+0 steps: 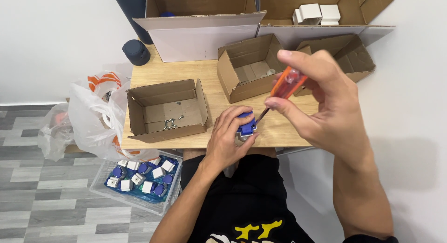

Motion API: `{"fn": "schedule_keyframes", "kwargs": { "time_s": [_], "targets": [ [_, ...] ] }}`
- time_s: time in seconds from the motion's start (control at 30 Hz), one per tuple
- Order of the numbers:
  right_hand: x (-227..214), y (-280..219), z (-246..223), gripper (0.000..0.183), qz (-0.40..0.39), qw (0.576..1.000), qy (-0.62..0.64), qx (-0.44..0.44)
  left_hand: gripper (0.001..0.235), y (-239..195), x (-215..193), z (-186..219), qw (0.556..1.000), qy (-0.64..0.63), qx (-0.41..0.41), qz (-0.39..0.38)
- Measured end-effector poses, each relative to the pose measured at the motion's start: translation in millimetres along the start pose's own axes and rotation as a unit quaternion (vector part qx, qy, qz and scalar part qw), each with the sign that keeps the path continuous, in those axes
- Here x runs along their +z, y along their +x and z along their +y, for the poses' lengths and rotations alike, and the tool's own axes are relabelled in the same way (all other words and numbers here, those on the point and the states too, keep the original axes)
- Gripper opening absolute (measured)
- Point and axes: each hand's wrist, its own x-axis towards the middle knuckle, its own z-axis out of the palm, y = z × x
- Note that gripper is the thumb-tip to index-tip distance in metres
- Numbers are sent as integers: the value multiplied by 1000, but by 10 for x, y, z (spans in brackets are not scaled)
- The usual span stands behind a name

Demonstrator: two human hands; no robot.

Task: Assembling electrical socket units by fitting plastic housings and internal components together using a screwdriver.

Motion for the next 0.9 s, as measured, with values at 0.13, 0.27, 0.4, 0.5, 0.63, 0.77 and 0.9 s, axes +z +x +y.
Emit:
{"fn": "schedule_keyframes", "kwargs": {
  "time_s": [0.13, 0.27, 0.4, 0.5, 0.63, 0.77, 0.9],
  "targets": [
    [72, -18, 91, 70, 56, 990, -121, -40, 42, -2, 1, -2, 1000, 2, 1, -1],
    [15, 28, -24, 64, -12, 998, -58, -24, 42, -13, 10, -10, 1000, 4, -1, -1],
    [-80, 50, -145, 63, -86, 993, 68, 34, 40, 4, 2, 9, 1000, 2, -2, 4],
    [-45, 13, -105, 63, -46, 998, 39, 23, 42, 5, -9, 11, 1000, -1, -7, -2],
    [2, -10, -40, 67, -9, 1000, 11, 0, 42, -5, 4, 1, 1000, 0, 0, 2],
    [53, -23, 36, 69, 26, 999, -40, -22, 44, -10, 14, -16, 1000, 4, -1, -2],
    [80, -18, 80, 63, 35, 986, -141, -83, 43, -17, 14, -18, 1000, 4, 0, -1]
  ]
}}
